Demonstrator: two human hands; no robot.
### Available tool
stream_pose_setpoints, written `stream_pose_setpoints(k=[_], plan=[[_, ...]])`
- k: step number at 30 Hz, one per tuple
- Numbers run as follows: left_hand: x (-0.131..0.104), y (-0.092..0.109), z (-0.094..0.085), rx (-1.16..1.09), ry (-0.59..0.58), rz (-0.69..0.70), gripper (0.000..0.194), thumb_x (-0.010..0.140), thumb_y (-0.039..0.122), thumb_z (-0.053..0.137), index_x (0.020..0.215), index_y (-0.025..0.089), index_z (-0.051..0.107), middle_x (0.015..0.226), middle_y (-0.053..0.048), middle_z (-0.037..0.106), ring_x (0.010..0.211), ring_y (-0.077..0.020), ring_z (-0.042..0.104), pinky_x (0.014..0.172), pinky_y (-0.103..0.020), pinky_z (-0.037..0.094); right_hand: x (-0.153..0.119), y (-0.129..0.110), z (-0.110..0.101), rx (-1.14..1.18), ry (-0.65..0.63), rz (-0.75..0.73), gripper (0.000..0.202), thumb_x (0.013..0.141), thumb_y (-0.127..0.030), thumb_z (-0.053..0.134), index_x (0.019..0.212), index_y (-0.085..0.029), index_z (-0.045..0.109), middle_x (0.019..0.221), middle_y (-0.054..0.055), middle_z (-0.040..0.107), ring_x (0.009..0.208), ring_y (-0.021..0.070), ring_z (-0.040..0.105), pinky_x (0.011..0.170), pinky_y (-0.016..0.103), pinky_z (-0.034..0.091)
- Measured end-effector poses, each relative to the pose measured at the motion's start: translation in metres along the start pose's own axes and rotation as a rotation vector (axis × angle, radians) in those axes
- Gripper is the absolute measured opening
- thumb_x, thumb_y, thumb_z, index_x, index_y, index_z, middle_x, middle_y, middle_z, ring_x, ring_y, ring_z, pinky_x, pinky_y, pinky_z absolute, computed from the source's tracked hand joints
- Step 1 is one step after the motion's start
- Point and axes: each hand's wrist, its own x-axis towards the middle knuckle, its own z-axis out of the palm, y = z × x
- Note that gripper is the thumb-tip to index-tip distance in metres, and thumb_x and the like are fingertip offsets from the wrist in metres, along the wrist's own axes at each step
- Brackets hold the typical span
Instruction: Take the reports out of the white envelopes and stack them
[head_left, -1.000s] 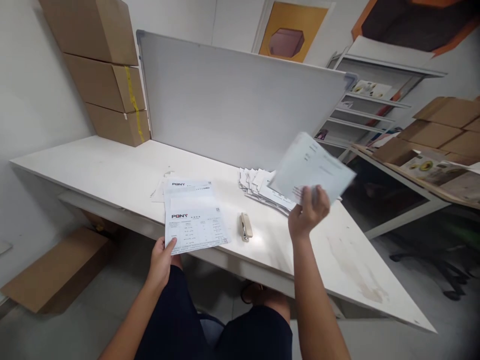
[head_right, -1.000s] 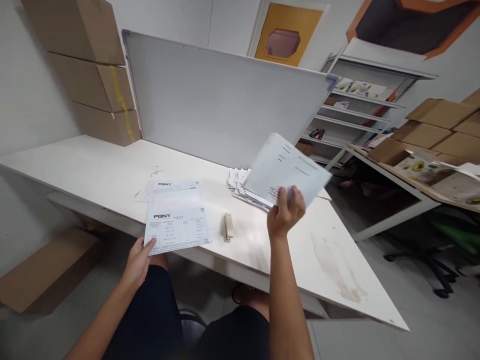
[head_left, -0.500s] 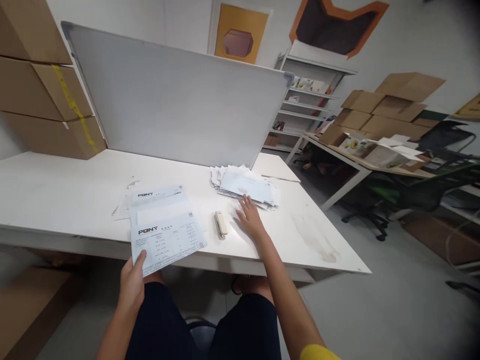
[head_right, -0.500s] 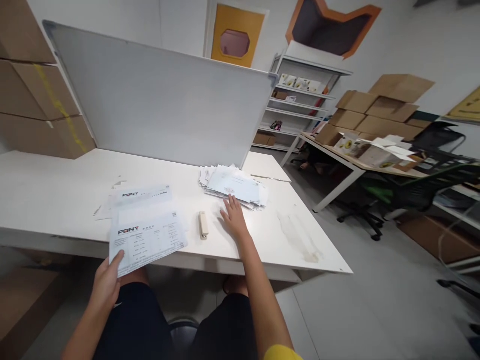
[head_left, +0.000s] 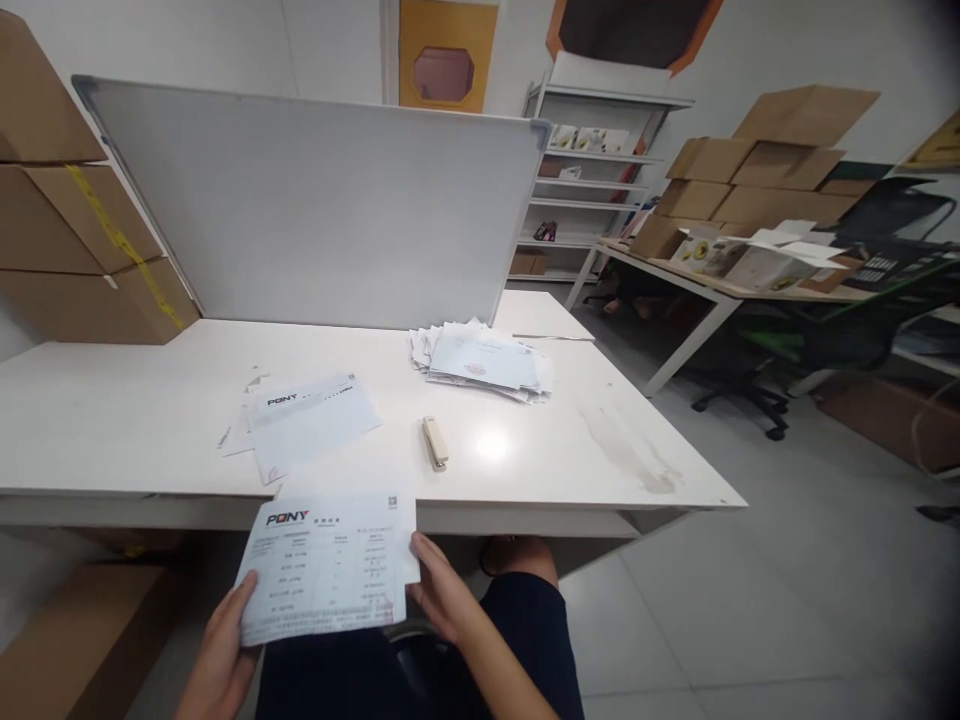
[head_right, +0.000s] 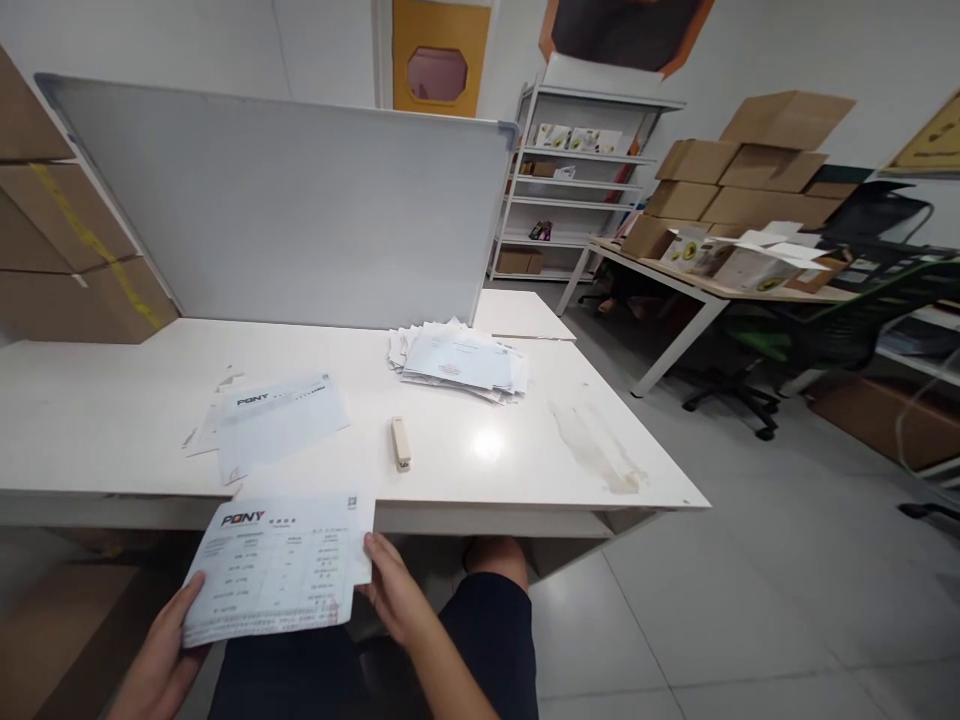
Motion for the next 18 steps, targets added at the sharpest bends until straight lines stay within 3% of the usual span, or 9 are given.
stream_pose_setpoints(k=[4,7,10,13,18], plan=[[0.001,-0.011,-0.004,0.094,-0.03,0.045,0.036,0.066,0.034,0.076,0.097,0.017,0.07,0.084,-0.009,0.074,0.083,-0.0305,0.071,0.073,-0.043,0.06,0.002,-0.023,0.005,-0.087,0.06,-0.039,0.052,0.058,-0.049,0.083,0.097,-0.017,0.069,0.094,0.009,0.074,0.088,0.0262,0.069,0.09,0.044,0.049],[0.002,-0.017,-0.002,0.171,-0.079,0.138,0.044,0.06,0.042,0.081,0.095,0.016,0.071,0.087,-0.01,0.074,0.089,-0.0319,0.07,0.078,-0.044,0.058,0.005,-0.03,-0.003,-0.193,0.103,-0.064,0.049,0.057,-0.051,0.082,0.091,-0.017,0.07,0.089,0.009,0.075,0.087,0.028,0.068,0.089,0.048,0.049],[0.001,-0.022,0.002,0.237,-0.168,0.222,0.052,0.053,0.048,0.084,0.092,0.015,0.073,0.093,-0.011,0.074,0.096,-0.0341,0.067,0.083,-0.045,0.056,0.006,-0.035,-0.015,-0.277,0.134,-0.147,0.043,0.06,-0.049,0.078,0.089,-0.018,0.07,0.092,0.009,0.075,0.091,0.0289,0.067,0.089,0.048,0.05],[-0.001,-0.024,0.009,0.254,-0.214,0.269,0.058,0.047,0.049,0.087,0.091,0.015,0.073,0.093,-0.012,0.074,0.096,-0.0342,0.067,0.084,-0.046,0.055,0.006,-0.039,-0.024,-0.329,0.15,-0.299,0.039,0.068,-0.045,0.071,0.1,-0.021,0.068,0.106,0.009,0.072,0.102,0.0285,0.065,0.094,0.047,0.048],[-0.01,-0.021,0.03,0.258,-0.204,0.341,0.058,0.054,0.054,0.082,0.095,0.014,0.073,0.09,-0.011,0.074,0.089,-0.0304,0.067,0.082,-0.043,0.055,0.0,-0.049,-0.035,-0.375,0.14,-0.343,0.037,0.077,-0.041,0.06,0.108,-0.022,0.065,0.107,0.008,0.072,0.097,0.0263,0.066,0.09,0.044,0.051]])
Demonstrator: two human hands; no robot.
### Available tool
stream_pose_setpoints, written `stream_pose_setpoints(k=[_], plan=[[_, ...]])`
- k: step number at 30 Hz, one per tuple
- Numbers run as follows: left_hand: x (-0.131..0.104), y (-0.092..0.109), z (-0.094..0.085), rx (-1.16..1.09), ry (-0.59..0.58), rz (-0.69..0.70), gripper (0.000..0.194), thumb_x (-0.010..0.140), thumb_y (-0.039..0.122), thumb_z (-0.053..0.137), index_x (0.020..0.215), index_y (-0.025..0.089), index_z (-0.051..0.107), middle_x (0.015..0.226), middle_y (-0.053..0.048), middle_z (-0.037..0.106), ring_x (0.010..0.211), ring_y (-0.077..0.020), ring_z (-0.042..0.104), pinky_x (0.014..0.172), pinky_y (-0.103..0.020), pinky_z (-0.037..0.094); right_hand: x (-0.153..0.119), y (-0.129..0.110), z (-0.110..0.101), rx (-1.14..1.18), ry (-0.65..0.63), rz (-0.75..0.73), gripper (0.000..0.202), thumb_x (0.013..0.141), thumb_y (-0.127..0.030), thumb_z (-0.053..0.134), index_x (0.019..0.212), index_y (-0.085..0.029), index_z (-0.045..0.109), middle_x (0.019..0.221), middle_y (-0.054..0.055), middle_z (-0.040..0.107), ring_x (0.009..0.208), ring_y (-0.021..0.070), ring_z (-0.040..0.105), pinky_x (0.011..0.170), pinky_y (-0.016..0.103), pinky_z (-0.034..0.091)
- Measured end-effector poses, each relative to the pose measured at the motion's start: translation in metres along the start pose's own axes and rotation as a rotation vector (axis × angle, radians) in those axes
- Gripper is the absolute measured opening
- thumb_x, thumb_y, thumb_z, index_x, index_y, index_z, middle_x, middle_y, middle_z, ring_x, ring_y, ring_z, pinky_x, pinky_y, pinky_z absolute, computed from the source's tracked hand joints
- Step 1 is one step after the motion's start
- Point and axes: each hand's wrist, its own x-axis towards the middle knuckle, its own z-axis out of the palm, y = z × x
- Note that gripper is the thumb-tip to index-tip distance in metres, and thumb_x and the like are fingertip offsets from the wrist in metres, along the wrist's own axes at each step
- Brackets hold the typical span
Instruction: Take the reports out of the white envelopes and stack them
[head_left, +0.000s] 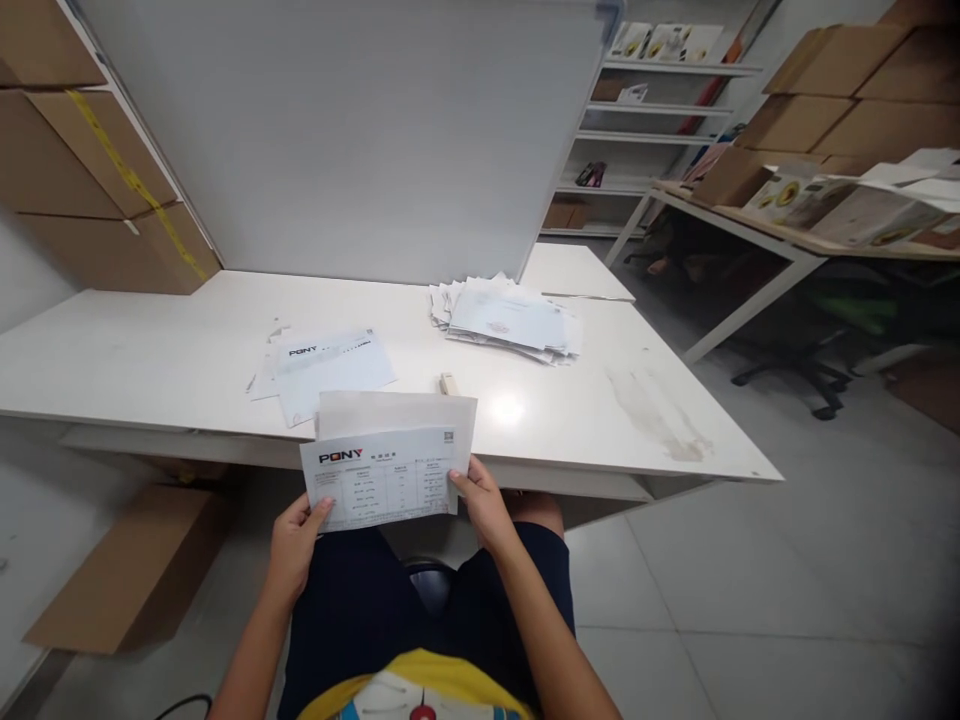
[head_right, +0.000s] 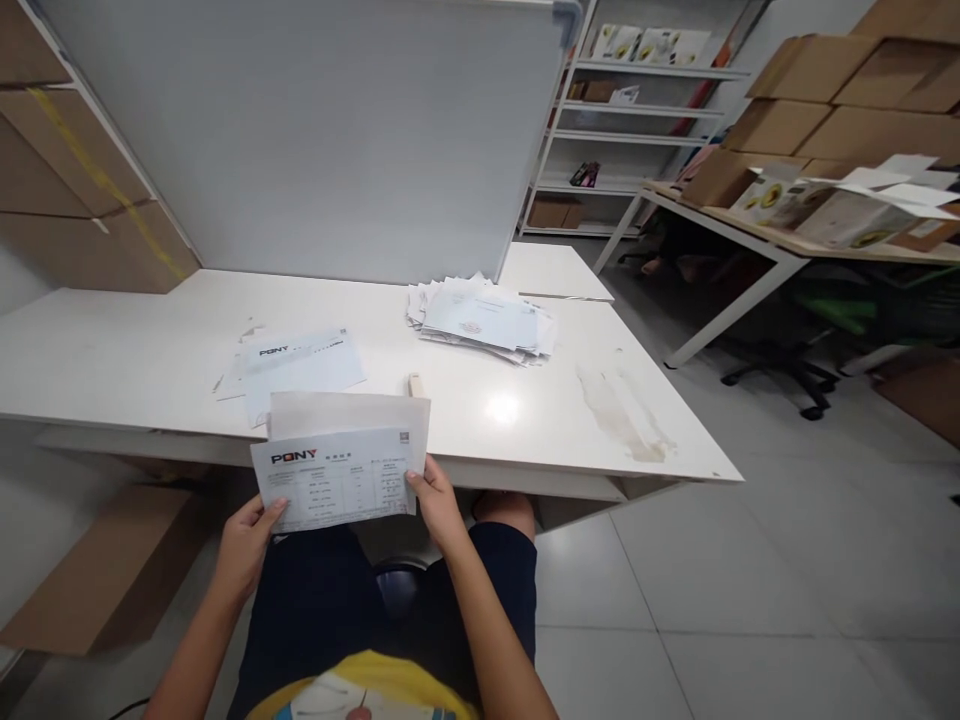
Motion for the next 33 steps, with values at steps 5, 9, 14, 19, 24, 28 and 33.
stream_pose_setpoints(k=[5,9,14,19,24,28,33], plan=[[0.01,0.028,0.033,0.077,0.008,0.172,0.048,0.064,0.052,0.076,0.095,0.016,0.071,0.092,-0.008,0.073,0.086,-0.0258,0.066,0.079,-0.036,0.054,0.009,-0.028,-0.015,-0.113,0.119,-0.112,0.031,0.081,-0.042,0.058,0.103,-0.021,0.066,0.102,0.006,0.072,0.097,0.0248,0.064,0.089,0.04,0.049],[0.025,0.057,0.067,0.069,-0.037,0.296,0.04,0.066,0.05,0.074,0.089,0.018,0.069,0.089,-0.007,0.072,0.085,-0.024,0.065,0.078,-0.033,0.053,0.026,-0.057,-0.025,-0.2,0.223,-0.268,0.029,0.083,-0.041,0.056,0.102,-0.021,0.064,0.102,0.005,0.07,0.099,0.0239,0.061,0.089,0.037,0.048],[0.035,0.073,0.09,0.07,-0.15,0.333,0.04,0.068,0.05,0.072,0.089,0.017,0.067,0.087,-0.007,0.071,0.086,-0.0235,0.064,0.078,-0.033,0.052,0.043,-0.077,-0.035,-0.152,0.245,-0.319,0.032,0.085,-0.042,0.056,0.108,-0.021,0.063,0.108,0.006,0.069,0.1,0.0238,0.061,0.088,0.037,0.048],[0.035,0.071,0.091,0.135,-0.231,0.343,0.04,0.072,0.053,0.069,0.09,0.017,0.067,0.09,-0.007,0.072,0.088,-0.0241,0.064,0.078,-0.035,0.052,0.056,-0.079,-0.044,0.022,0.221,-0.295,0.039,0.079,-0.041,0.065,0.112,-0.022,0.064,0.111,0.006,0.07,0.098,0.0252,0.064,0.084,0.039,0.05],[0.033,0.069,0.093,0.105,-0.246,0.305,0.044,0.07,0.056,0.07,0.09,0.017,0.066,0.091,-0.008,0.072,0.089,-0.025,0.065,0.079,-0.036,0.053,0.064,-0.077,-0.052,-0.002,0.262,-0.308,0.047,0.075,-0.042,0.067,0.118,-0.023,0.062,0.106,0.005,0.071,0.096,0.0244,0.064,0.081,0.036,0.05],[0.034,0.064,0.095,0.094,-0.25,0.295,0.045,0.069,0.057,0.07,0.088,0.017,0.066,0.091,-0.008,0.072,0.088,-0.0251,0.065,0.078,-0.037,0.053,0.066,-0.077,-0.054,0.001,0.29,-0.359,0.04,0.077,-0.041,0.065,0.112,-0.023,0.064,0.105,0.004,0.07,0.098,0.0221,0.062,0.084,0.035,0.047],[0.04,0.057,0.093,0.154,-0.279,0.324,0.041,0.073,0.053,0.068,0.09,0.016,0.066,0.087,-0.007,0.071,0.086,-0.0235,0.064,0.077,-0.035,0.052,0.076,-0.083,-0.056,0.022,0.321,-0.354,0.023,0.079,-0.04,0.062,0.093,-0.021,0.065,0.086,-0.001,0.066,0.079,0.0158,0.058,0.074,0.028,0.045]])
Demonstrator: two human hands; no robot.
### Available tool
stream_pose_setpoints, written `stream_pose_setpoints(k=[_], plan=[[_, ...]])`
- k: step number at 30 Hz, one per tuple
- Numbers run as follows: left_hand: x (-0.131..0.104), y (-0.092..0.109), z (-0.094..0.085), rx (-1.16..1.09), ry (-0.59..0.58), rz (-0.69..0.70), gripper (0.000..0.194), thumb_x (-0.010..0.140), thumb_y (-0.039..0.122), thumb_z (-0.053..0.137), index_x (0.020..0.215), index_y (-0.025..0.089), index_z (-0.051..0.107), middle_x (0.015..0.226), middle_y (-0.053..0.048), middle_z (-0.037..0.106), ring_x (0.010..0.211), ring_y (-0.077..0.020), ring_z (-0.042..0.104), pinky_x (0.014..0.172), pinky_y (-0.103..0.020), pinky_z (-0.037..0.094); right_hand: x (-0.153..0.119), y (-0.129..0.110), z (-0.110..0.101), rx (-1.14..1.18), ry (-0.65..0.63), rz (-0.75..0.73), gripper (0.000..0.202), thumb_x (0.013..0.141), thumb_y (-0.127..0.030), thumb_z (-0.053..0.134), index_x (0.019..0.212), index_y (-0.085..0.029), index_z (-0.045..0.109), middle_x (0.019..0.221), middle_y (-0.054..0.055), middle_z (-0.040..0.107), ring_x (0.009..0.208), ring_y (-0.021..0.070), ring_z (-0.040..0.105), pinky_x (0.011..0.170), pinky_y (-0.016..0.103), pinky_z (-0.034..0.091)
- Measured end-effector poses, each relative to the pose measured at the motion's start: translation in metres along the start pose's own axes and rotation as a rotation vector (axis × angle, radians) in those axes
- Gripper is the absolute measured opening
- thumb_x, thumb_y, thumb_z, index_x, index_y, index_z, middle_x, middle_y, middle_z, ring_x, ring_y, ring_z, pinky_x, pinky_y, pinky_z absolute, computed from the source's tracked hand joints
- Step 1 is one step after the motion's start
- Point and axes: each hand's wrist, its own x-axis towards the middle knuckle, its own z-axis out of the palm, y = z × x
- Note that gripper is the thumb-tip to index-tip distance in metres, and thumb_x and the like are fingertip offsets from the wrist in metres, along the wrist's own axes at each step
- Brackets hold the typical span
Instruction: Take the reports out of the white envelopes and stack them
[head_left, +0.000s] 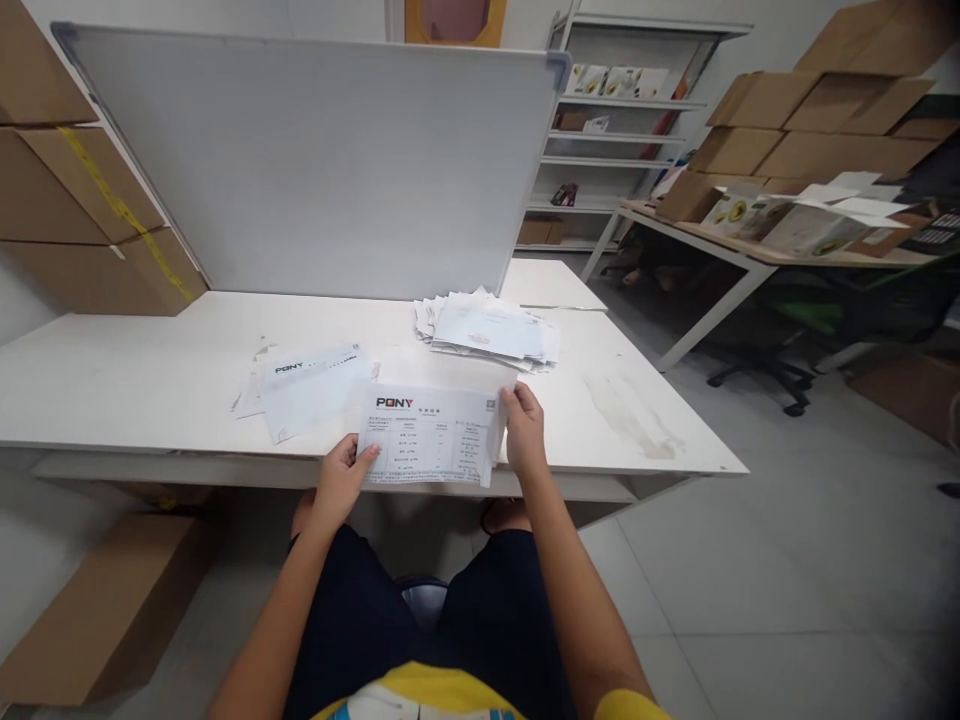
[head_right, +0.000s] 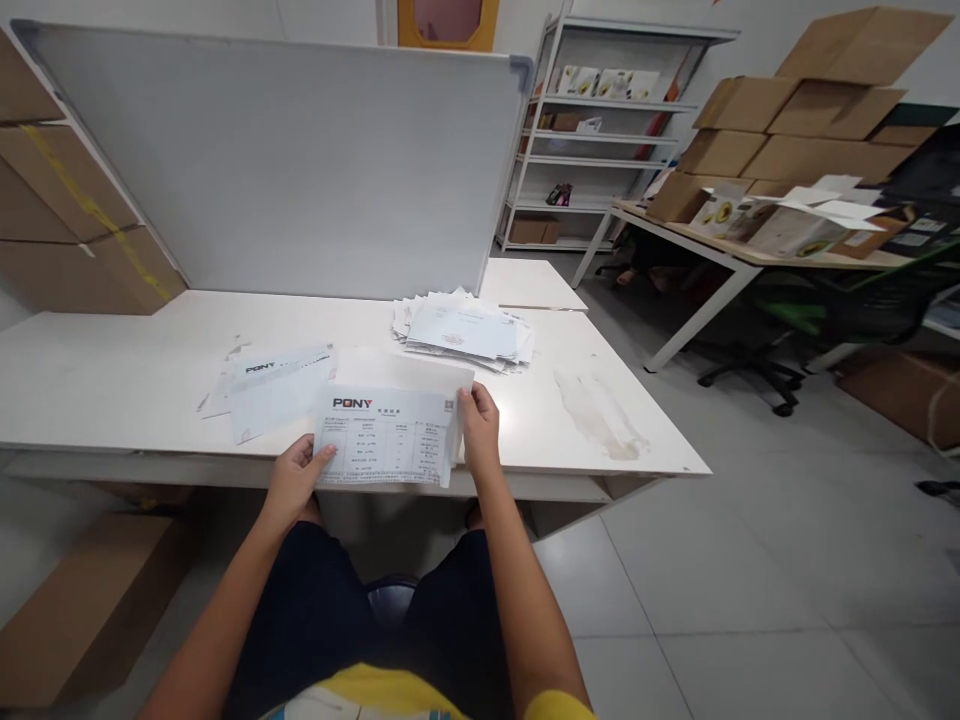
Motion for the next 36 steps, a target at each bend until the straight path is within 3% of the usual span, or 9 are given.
stream_pose_setpoints(k=[8,16,19,22,24,27,31,33,36], plan=[[0.002,-0.009,-0.006,-0.006,0.074,-0.093,0.049,0.064,0.057,0.072,0.089,0.015,0.065,0.092,-0.01,0.073,0.087,-0.0261,0.066,0.076,-0.037,0.053,0.03,-0.005,-0.013,0.008,0.222,-0.001,0.022,0.071,-0.037,0.065,0.068,-0.02,0.051,0.063,-0.008,0.044,0.06,0.0089,0.04,0.057,0.021,0.034],[-0.017,-0.032,-0.018,0.108,0.201,-0.163,0.05,0.066,0.06,0.067,0.083,0.014,0.067,0.08,-0.008,0.072,0.074,-0.024,0.064,0.063,-0.031,0.049,0.023,-0.015,-0.067,0.195,0.65,-0.244,0.022,0.066,-0.034,0.067,0.067,-0.022,0.049,0.068,-0.007,0.053,0.071,0.0098,0.054,0.073,0.021,0.046],[-0.024,-0.039,-0.015,0.144,0.275,-0.188,0.049,0.068,0.062,0.064,0.077,0.014,0.067,0.073,-0.007,0.07,0.07,-0.0236,0.063,0.059,-0.029,0.046,0.001,-0.008,-0.069,0.193,0.499,-0.023,0.022,0.065,-0.034,0.071,0.071,-0.022,0.054,0.071,-0.006,0.06,0.07,0.0112,0.058,0.069,0.022,0.049],[-0.03,-0.043,-0.007,0.045,0.302,-0.232,0.052,0.068,0.064,0.064,0.079,0.013,0.068,0.074,-0.008,0.071,0.074,-0.0252,0.065,0.063,-0.031,0.048,-0.026,0.003,-0.059,0.085,0.088,0.41,0.027,0.062,-0.036,0.076,0.079,-0.021,0.06,0.07,-0.002,0.064,0.062,0.0146,0.058,0.058,0.025,0.048],[-0.035,-0.043,-0.003,-0.084,0.299,-0.257,0.054,0.066,0.063,0.067,0.086,0.013,0.069,0.08,-0.009,0.072,0.08,-0.0264,0.066,0.069,-0.033,0.05,-0.041,0.003,-0.051,-0.007,-0.107,0.55,0.033,0.063,-0.04,0.075,0.087,-0.02,0.064,0.074,0.001,0.067,0.064,0.0182,0.06,0.058,0.027,0.048],[-0.044,-0.042,0.002,-0.272,0.259,-0.316,0.057,0.065,0.062,0.071,0.095,0.013,0.068,0.088,-0.011,0.073,0.083,-0.0264,0.067,0.072,-0.034,0.052,-0.057,-0.02,-0.042,-0.181,-0.24,0.528,0.031,0.071,-0.042,0.07,0.093,-0.021,0.066,0.08,0.003,0.069,0.07,0.0198,0.061,0.062,0.028,0.048],[-0.053,-0.037,0.006,-0.387,0.238,-0.333,0.052,0.067,0.059,0.072,0.094,0.015,0.061,0.087,-0.009,0.072,0.081,-0.0243,0.068,0.069,-0.032,0.053,-0.067,-0.071,-0.035,-0.284,-0.462,0.318,0.019,0.078,-0.04,0.066,0.085,-0.023,0.07,0.083,0.004,0.068,0.076,0.0195,0.06,0.065,0.026,0.047],[-0.056,-0.034,0.008,-0.414,0.25,-0.291,0.046,0.068,0.056,0.072,0.089,0.017,0.058,0.087,-0.007,0.071,0.083,-0.0232,0.068,0.071,-0.033,0.053,-0.067,-0.082,-0.029,-0.225,-0.422,0.201,0.018,0.077,-0.041,0.066,0.08,-0.023,0.07,0.081,0.004,0.068,0.074,0.02,0.06,0.062,0.027,0.046],[-0.06,-0.029,0.009,-0.421,0.271,-0.268,0.041,0.067,0.054,0.073,0.082,0.02,0.056,0.083,-0.006,0.071,0.082,-0.024,0.068,0.071,-0.034,0.054,-0.062,-0.068,-0.015,-0.261,-0.268,0.175,0.021,0.077,-0.041,0.064,0.089,-0.025,0.07,0.08,0.003,0.068,0.073,0.0213,0.06,0.061,0.029,0.047]])
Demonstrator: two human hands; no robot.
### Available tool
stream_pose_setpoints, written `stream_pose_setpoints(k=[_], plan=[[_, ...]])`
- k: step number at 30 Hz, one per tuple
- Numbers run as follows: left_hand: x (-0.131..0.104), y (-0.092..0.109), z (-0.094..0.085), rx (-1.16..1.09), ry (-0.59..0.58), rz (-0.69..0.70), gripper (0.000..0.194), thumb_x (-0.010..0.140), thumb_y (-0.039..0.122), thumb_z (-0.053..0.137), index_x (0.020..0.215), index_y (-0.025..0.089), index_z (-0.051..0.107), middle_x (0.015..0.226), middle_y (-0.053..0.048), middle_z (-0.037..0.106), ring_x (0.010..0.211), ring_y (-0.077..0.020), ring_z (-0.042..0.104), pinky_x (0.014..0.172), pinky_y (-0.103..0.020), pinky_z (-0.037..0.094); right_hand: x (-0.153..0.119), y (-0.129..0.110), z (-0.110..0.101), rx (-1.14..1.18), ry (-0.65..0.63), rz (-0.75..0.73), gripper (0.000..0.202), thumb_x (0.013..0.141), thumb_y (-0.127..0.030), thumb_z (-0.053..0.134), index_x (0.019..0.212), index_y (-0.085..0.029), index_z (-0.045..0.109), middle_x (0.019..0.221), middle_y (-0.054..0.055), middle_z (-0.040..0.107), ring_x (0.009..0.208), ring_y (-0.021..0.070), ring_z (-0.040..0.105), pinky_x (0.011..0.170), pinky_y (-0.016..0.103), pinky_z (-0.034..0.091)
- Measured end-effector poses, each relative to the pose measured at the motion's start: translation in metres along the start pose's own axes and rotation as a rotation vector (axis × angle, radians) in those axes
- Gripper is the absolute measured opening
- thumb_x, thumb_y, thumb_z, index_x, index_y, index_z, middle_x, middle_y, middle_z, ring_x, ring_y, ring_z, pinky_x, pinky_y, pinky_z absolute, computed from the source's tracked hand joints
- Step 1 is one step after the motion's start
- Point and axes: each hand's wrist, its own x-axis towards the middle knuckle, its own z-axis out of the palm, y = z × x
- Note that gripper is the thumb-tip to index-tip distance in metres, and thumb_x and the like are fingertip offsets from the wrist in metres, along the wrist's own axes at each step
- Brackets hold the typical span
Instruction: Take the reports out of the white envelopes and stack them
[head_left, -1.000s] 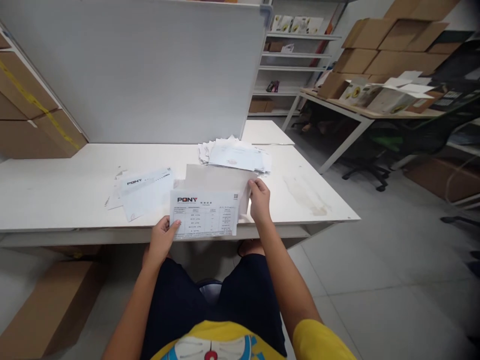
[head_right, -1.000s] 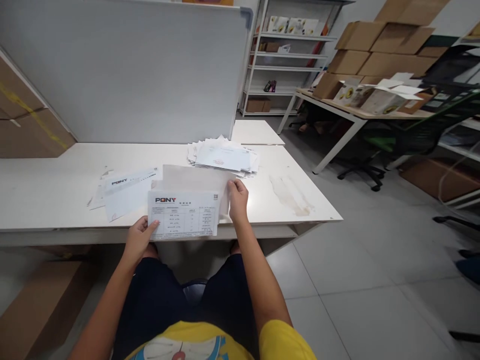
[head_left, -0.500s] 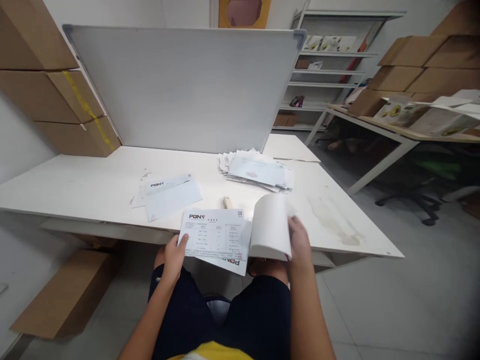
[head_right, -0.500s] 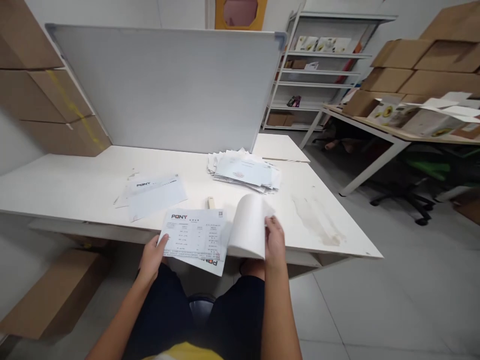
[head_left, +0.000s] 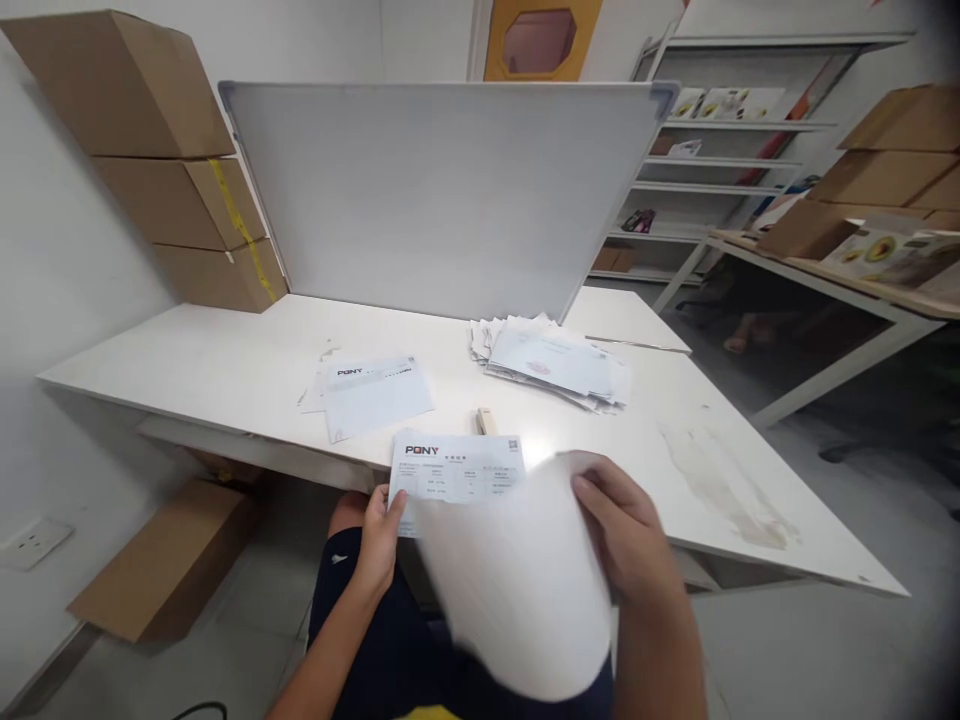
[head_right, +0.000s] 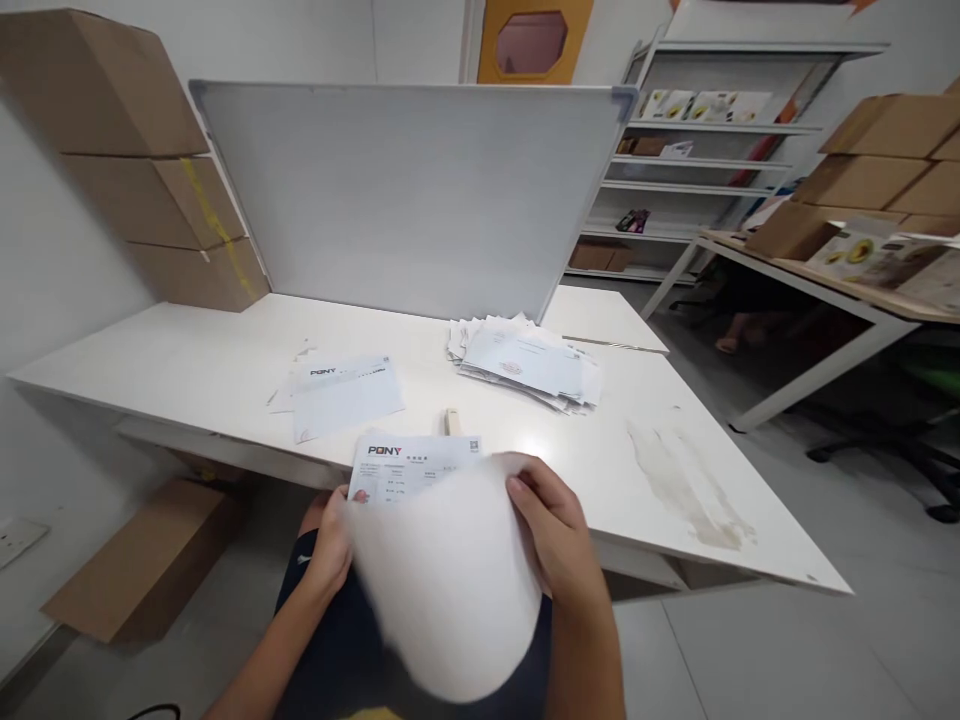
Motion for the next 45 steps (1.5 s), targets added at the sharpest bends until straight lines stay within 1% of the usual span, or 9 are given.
stream_pose_setpoints(k=[6,13,19,22,29,33,37,40,45], plan=[[-0.006,-0.002,-0.009,-0.054,-0.025,-0.163,0.053,0.069,0.063,0.066,0.101,0.021,0.065,0.098,-0.009,0.072,0.096,-0.0287,0.068,0.078,-0.039,0.055,0.026,0.062,0.029,-0.389,0.093,-0.056,0.032,0.081,-0.036,0.05,0.105,-0.023,0.068,0.098,0.007,0.071,0.088,0.0267,0.062,0.076,0.038,0.05],[-0.011,-0.001,-0.005,0.02,-0.19,-0.129,0.06,0.071,0.052,0.072,0.12,0.019,0.061,0.119,-0.012,0.067,0.111,-0.0303,0.062,0.094,-0.042,0.049,0.018,0.087,0.038,-0.543,0.122,-0.2,0.043,0.088,-0.039,0.043,0.126,-0.022,0.056,0.12,0.012,0.061,0.109,0.0285,0.056,0.09,0.047,0.047],[-0.005,0.017,0.007,0.235,-0.216,0.097,0.051,0.076,0.053,0.065,0.112,0.017,0.065,0.112,-0.012,0.069,0.107,-0.0294,0.063,0.094,-0.041,0.049,0.004,0.094,0.025,-0.189,0.226,-0.032,0.046,0.078,-0.049,0.063,0.116,-0.023,0.059,0.116,0.011,0.063,0.11,0.0294,0.056,0.092,0.045,0.046],[0.011,0.04,0.02,0.371,-0.219,0.233,0.045,0.075,0.054,0.064,0.099,0.017,0.069,0.103,-0.011,0.072,0.102,-0.0291,0.064,0.092,-0.039,0.049,0.004,0.076,0.017,0.013,0.3,-0.14,0.032,0.079,-0.043,0.064,0.106,-0.025,0.061,0.104,0.006,0.067,0.099,0.0235,0.06,0.087,0.038,0.047],[0.054,0.052,0.05,0.357,-0.204,0.377,0.05,0.073,0.058,0.062,0.101,0.018,0.066,0.103,-0.009,0.07,0.103,-0.0279,0.061,0.094,-0.039,0.046,0.033,0.078,0.012,-0.049,0.236,-0.184,0.029,0.077,-0.047,0.063,0.09,-0.021,0.063,0.091,0.004,0.067,0.093,0.0228,0.06,0.087,0.039,0.046],[0.051,0.05,0.043,0.432,-0.318,0.452,0.038,0.077,0.055,0.06,0.089,0.02,0.069,0.094,-0.008,0.069,0.096,-0.0267,0.062,0.089,-0.037,0.047,0.038,0.087,0.008,-0.023,0.272,-0.242,0.031,0.079,-0.045,0.063,0.101,-0.022,0.063,0.104,0.009,0.066,0.106,0.0261,0.058,0.096,0.045,0.042],[0.058,0.052,0.034,0.488,-0.394,0.491,0.03,0.081,0.047,0.058,0.091,0.021,0.068,0.095,-0.008,0.068,0.095,-0.0248,0.062,0.087,-0.035,0.047,0.049,0.081,0.008,0.005,0.203,-0.376,0.062,0.073,-0.041,0.071,0.128,-0.027,0.048,0.137,0.01,0.05,0.128,0.0259,0.046,0.106,0.046,0.035],[0.069,0.045,0.027,0.546,-0.418,0.434,0.027,0.078,0.043,0.062,0.094,0.021,0.067,0.097,-0.008,0.067,0.094,-0.0236,0.062,0.083,-0.033,0.048,0.056,0.086,0.015,0.026,0.119,-0.268,0.052,0.074,-0.043,0.069,0.121,-0.025,0.055,0.119,0.01,0.062,0.113,0.0249,0.056,0.098,0.044,0.042],[0.076,0.03,0.002,0.641,-0.262,0.435,0.03,0.076,0.046,0.061,0.093,0.022,0.065,0.094,-0.006,0.069,0.091,-0.0241,0.063,0.079,-0.033,0.05,0.049,0.096,0.029,0.016,0.224,-0.199,0.028,0.074,-0.045,0.068,0.087,-0.021,0.065,0.086,0.005,0.067,0.089,0.0235,0.06,0.085,0.04,0.046]])
